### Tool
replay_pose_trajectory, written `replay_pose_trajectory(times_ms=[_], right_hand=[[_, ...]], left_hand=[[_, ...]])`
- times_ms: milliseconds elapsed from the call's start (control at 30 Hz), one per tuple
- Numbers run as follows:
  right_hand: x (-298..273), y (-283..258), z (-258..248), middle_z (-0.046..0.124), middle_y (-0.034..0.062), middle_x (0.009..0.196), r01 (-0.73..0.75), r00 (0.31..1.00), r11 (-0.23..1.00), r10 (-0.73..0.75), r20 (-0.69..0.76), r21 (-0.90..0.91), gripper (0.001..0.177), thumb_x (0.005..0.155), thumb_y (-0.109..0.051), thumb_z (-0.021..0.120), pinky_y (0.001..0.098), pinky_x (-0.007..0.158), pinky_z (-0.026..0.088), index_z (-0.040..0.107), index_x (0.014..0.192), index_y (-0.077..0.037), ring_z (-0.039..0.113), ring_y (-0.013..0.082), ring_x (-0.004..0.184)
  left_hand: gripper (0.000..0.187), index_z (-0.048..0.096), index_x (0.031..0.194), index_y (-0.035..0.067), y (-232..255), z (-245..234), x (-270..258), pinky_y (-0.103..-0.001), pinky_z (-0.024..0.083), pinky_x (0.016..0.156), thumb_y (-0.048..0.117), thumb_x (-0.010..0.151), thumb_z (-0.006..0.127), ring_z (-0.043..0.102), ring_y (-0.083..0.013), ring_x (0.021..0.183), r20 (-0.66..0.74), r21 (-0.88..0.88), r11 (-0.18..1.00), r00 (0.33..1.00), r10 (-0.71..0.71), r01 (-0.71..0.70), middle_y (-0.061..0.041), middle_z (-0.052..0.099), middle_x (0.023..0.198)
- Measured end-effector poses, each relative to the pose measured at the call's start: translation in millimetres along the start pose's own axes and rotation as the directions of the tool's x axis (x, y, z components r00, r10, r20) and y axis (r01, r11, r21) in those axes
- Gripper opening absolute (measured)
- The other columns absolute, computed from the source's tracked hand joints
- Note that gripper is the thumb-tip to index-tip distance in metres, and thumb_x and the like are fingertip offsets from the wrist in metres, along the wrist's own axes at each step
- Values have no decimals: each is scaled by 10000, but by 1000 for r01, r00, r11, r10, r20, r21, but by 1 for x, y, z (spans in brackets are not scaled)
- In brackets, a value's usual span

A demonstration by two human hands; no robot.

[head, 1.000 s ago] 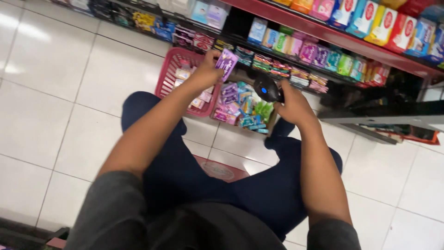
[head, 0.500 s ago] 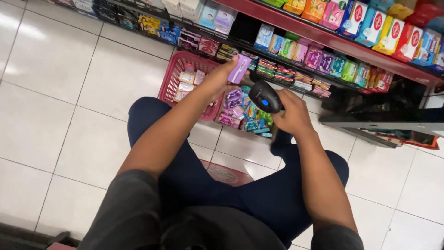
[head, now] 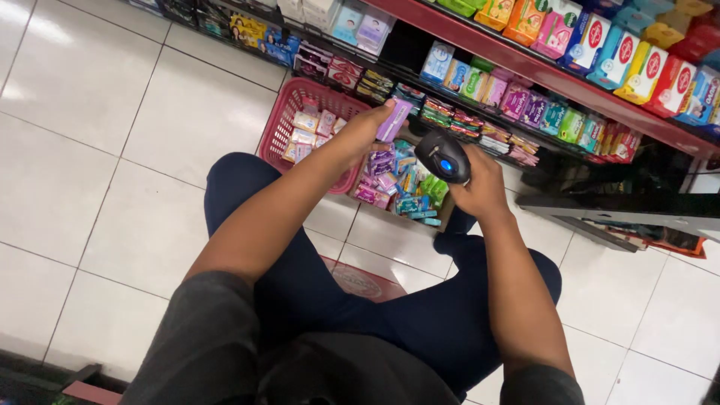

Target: The person sits on the floor in a store aisle and uses a handheld barcode scanner to scan small packaged items from a cardboard box. After scanning, the person places the items onto the lower shelves of the rack.

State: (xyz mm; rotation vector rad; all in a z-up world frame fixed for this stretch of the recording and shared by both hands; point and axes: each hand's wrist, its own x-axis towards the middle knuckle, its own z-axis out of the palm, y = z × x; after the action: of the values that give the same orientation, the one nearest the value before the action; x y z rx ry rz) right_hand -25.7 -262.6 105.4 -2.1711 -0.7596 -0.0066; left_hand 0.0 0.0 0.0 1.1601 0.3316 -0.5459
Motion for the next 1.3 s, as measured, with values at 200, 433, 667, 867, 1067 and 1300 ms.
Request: replay_pose_trajectory(times_ms=[200, 433, 667, 867, 1067, 1300], right_hand=[[-5, 13, -3, 623, 196, 1246, -58, 975, 998, 51, 218, 29, 481, 675, -43, 689, 401, 953, 538, 686, 1157, -37, 644, 392, 1148], [-3, -4, 9, 329, 199, 1644, -13, 932, 1000, 10, 363, 6, 739, 594, -19, 740, 438, 1097, 423, 717, 1313, -188, 483, 415, 1393], [-5, 6, 11, 495, 173, 1548, -67, 931, 987, 9, 366, 145, 772, 640, -6, 655, 426, 1152, 432, 630, 1401, -135, 530, 392, 1401], [-4, 11, 8, 542, 184, 1476, -130, 948, 985, 92, 306, 109, 774, 656, 8, 644, 412, 1089, 472, 612, 1422, -99, 569, 392, 1332], [-17, 46, 23, 557, 188, 1460, -109, 962, 987, 76, 263, 115, 642, 687, -15, 699, 405, 1082, 496, 653, 1323, -89, 596, 380, 1313], [-5, 32, 8, 531, 247, 1381, -218, 927, 972, 235, 294, -92, 692, 745, -203, 842, 450, 1009, 457, 608, 1377, -45, 550, 421, 1227]], left_hand=[[511, 518, 1409, 170, 0, 2, -1, -454, 543, 931, 439, 976, 554, 642, -185, 1128, -91, -65, 992, 990, 105, -111, -25, 692, 1208], [475, 492, 1142, 155, 0, 19, -12, -368, 604, 827, 259, 812, 818, 680, -147, 979, -84, 19, 988, 984, 157, -156, -18, 653, 1043], [624, 514, 1185, 75, -12, 28, -15, -325, 554, 824, 352, 764, 881, 660, -174, 995, 52, 174, 966, 982, 183, -190, -94, 674, 1094], [846, 506, 1234, 62, 15, 41, -46, -431, 512, 942, 475, 650, 958, 607, -286, 1109, 116, 615, 567, 775, 622, -547, -130, 586, 1178], [807, 584, 1262, 137, 16, 53, -61, -527, 448, 938, 445, 601, 931, 586, -372, 1174, 484, 777, 124, 712, 509, -617, -143, 601, 1234], [726, 582, 1256, 114, 17, 43, -58, -527, 435, 940, 323, 634, 894, 613, -333, 1119, 483, 831, 49, 762, 430, -554, -125, 642, 1185]])
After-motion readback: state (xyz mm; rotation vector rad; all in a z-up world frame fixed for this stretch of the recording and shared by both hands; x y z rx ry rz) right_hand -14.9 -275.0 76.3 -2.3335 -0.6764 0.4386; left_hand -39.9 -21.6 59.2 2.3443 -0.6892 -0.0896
